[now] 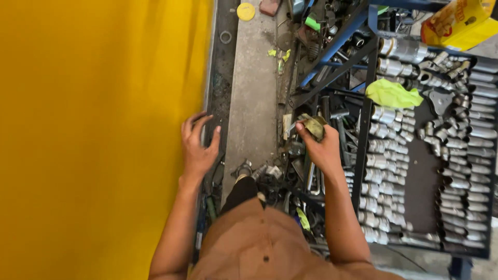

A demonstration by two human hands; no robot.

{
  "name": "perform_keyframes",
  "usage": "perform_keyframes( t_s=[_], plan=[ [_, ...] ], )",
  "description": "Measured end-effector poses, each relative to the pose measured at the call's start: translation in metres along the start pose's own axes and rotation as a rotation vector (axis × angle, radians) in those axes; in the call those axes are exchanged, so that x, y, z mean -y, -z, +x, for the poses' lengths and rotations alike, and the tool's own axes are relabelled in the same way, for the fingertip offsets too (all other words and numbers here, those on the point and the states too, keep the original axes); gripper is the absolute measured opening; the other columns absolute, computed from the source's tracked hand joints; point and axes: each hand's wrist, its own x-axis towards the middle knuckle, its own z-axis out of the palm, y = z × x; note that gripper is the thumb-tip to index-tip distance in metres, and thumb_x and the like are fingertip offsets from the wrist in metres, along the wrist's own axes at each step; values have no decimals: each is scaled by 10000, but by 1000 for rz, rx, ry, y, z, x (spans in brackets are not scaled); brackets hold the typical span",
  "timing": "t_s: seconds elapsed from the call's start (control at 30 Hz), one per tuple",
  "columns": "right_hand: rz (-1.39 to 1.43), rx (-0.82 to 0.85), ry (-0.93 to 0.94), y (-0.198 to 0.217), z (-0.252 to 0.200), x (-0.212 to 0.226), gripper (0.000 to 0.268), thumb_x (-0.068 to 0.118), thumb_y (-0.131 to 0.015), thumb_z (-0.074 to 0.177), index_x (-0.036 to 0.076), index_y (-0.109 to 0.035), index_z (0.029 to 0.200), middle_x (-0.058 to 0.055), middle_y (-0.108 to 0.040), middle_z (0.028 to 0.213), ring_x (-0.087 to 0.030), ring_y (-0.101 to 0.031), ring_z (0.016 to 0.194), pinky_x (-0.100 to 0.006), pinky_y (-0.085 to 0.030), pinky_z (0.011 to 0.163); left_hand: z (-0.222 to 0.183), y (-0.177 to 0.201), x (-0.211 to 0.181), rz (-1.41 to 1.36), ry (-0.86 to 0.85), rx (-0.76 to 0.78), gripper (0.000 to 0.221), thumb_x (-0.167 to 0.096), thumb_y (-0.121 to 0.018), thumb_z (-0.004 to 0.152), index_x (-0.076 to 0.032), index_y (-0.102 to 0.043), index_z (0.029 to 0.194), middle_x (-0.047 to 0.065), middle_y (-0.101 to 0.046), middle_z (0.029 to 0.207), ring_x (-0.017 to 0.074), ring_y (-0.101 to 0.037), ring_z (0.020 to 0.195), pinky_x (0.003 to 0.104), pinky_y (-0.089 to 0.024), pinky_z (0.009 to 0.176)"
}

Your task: Cleaning various automotive parts including sockets and metal tubes with a rag.

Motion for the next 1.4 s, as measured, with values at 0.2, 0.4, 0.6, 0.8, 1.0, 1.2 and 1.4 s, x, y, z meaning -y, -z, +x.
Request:
perform_keyframes(
  t_s=[0.2,0.4,0.6,0.8,1.0,1.2,1.4],
  plan=[
    [-33,-67,-20,-6,47,-45,178,198,-762,1000,34,-753,1069,15,-724,907,-55,-615,838,-234,-499,772,44,-48,24,-86,31,53,301,-54,-764,936,-18,-683,1224,177,-622,1317,369,-611,1261,441,-488,1102],
    [11,-163,-86,-31,104,-157,159,182,-750,998,39,-741,1067,34,-727,956,-54,-657,875,-216,-521,826,80,-149,110,-135,39,177,318,-30,-765,930,-6,-678,1235,179,-610,1363,355,-601,1301,438,-478,1138],
    [59,-317,-205,-84,152,-290,148,164,-762,1036,19,-734,1045,48,-628,843,-48,-540,752,-225,-420,691,80,-273,204,-240,46,279,329,-36,-773,949,-9,-668,1260,163,-609,1390,332,-625,1328,412,-505,1159],
    [64,-305,-143,-138,167,-433,138,153,-752,1048,17,-740,1066,50,-612,832,-44,-516,749,-217,-401,687,18,-388,304,-317,35,317,325,-40,-777,953,-9,-666,1256,160,-612,1387,320,-635,1324,403,-514,1153],
    [219,-398,-43,-170,151,-524,155,177,-766,1018,35,-729,1070,20,-733,971,-71,-641,824,-219,-502,742,-49,-452,372,-324,-39,378,315,-51,-772,998,-4,-660,1289,162,-621,1390,315,-655,1318,392,-538,1140],
    [249,-442,115,-152,109,-518,162,162,-792,1048,22,-721,1089,-6,-741,1045,-95,-667,946,-240,-535,868,-72,-436,329,-300,-178,486,368,-91,-789,946,21,-652,1269,178,-626,1347,340,-659,1235,397,-549,1034],
    [86,-540,112,-122,70,-493,141,134,-790,1022,5,-737,1044,-8,-701,928,-78,-612,835,-231,-496,769,-92,-434,271,-386,-312,494,368,-124,-793,950,11,-646,1260,171,-628,1327,345,-652,1242,402,-531,1074]
  ],
)
